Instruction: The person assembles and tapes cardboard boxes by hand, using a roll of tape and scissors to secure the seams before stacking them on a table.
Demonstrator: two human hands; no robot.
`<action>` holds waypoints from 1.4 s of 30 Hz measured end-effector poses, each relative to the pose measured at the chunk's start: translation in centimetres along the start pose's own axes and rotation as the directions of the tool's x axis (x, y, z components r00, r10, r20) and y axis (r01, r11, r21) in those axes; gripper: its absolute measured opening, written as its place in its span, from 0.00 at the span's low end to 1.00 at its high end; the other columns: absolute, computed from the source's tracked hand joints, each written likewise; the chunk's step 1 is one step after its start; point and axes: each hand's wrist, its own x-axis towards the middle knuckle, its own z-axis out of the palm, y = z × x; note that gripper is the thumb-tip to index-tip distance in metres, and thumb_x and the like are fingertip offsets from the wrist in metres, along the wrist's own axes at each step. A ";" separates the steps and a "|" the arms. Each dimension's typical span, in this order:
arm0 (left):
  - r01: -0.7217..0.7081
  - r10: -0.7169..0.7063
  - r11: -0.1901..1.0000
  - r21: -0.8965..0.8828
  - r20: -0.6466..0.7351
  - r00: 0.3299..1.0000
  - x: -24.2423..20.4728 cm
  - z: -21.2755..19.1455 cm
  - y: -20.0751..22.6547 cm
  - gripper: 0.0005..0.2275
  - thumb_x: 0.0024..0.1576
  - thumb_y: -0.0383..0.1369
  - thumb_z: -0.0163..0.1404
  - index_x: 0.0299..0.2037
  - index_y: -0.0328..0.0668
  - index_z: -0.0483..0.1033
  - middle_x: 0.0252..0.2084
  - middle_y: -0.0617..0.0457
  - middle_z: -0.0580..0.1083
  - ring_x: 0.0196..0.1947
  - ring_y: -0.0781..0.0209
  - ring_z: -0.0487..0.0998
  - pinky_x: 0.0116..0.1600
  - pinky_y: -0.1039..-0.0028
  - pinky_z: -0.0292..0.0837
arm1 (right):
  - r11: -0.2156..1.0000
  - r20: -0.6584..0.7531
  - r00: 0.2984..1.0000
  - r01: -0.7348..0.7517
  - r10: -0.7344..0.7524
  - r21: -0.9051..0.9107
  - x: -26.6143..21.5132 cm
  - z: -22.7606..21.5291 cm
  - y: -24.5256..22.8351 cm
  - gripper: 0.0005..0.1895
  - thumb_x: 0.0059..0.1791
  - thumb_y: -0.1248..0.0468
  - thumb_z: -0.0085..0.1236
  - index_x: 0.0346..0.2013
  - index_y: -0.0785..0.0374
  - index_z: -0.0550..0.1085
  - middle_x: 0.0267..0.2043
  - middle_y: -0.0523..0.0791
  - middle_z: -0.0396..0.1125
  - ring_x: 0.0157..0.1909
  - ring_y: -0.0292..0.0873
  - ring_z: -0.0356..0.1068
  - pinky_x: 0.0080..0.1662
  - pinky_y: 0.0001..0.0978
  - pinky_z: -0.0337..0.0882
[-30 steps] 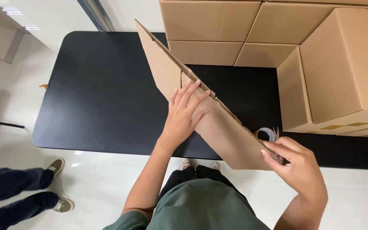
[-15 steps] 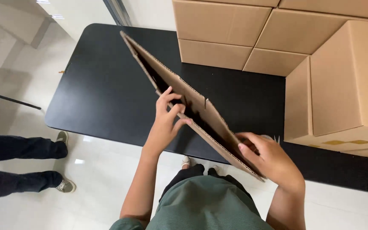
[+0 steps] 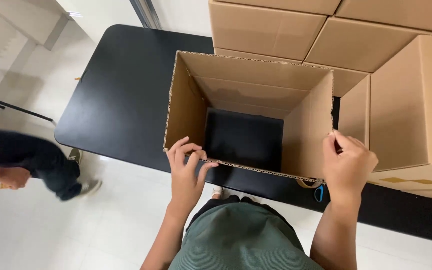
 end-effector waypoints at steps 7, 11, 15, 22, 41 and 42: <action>-0.014 0.018 0.998 0.059 -0.053 0.998 1.7 -0.8 -1.0 0.12 0.43 0.40 0.58 0.28 0.45 0.69 0.38 0.55 0.63 0.51 0.46 0.63 0.57 0.56 0.59 | 0.961 0.099 0.967 -0.248 0.236 0.125 0.3 1.2 -2.1 0.06 0.46 0.72 0.54 0.34 0.71 0.77 0.20 0.56 0.65 0.24 0.54 0.65 0.26 0.36 0.64; 0.009 -0.008 0.998 0.070 -0.009 1.000 2.7 -1.8 -1.8 0.12 0.44 0.40 0.56 0.28 0.45 0.67 0.48 0.51 0.58 0.56 0.41 0.54 0.60 0.53 0.52 | 0.985 0.104 0.979 -0.172 0.173 -0.016 0.8 0.6 -5.0 0.05 0.46 0.70 0.54 0.35 0.69 0.76 0.25 0.53 0.67 0.27 0.52 0.68 0.29 0.36 0.67; 0.028 -0.029 0.998 0.056 0.012 1.000 3.8 -2.7 -3.0 0.13 0.43 0.40 0.57 0.28 0.45 0.66 0.53 0.50 0.54 0.58 0.41 0.50 0.61 0.55 0.51 | 0.990 0.030 0.989 -0.144 0.144 0.003 0.8 0.7 -7.0 0.11 0.45 0.75 0.51 0.42 0.70 0.71 0.32 0.50 0.67 0.33 0.48 0.69 0.30 0.30 0.69; 0.118 -0.108 0.974 -0.194 0.063 0.992 5.2 -3.8 -6.7 0.12 0.43 0.38 0.59 0.28 0.43 0.68 0.52 0.45 0.55 0.55 0.54 0.59 0.51 0.67 0.61 | 0.963 0.063 0.965 -0.258 0.254 0.081 1.1 1.5 -6.8 0.15 0.44 0.75 0.47 0.45 0.68 0.71 0.40 0.51 0.68 0.39 0.44 0.67 0.35 0.32 0.65; 0.488 -0.107 0.450 -0.748 0.497 0.861 6.6 -0.9 -13.1 0.35 0.36 0.44 0.59 0.52 0.36 0.58 0.42 0.37 0.74 0.42 0.50 0.77 0.50 0.64 0.68 | 0.499 0.529 0.764 -0.644 0.369 0.580 1.2 7.0 -4.6 0.18 0.48 0.65 0.43 0.53 0.61 0.64 0.45 0.43 0.56 0.42 0.33 0.56 0.36 0.17 0.59; 0.527 -0.069 0.485 -0.697 0.571 0.818 6.8 -0.9 -13.1 0.36 0.36 0.55 0.55 0.47 0.30 0.68 0.41 0.36 0.75 0.41 0.47 0.78 0.48 0.62 0.70 | 0.535 0.552 0.769 -0.629 0.322 0.565 0.8 7.7 -3.7 0.18 0.48 0.66 0.45 0.53 0.62 0.65 0.46 0.45 0.57 0.44 0.35 0.57 0.38 0.22 0.62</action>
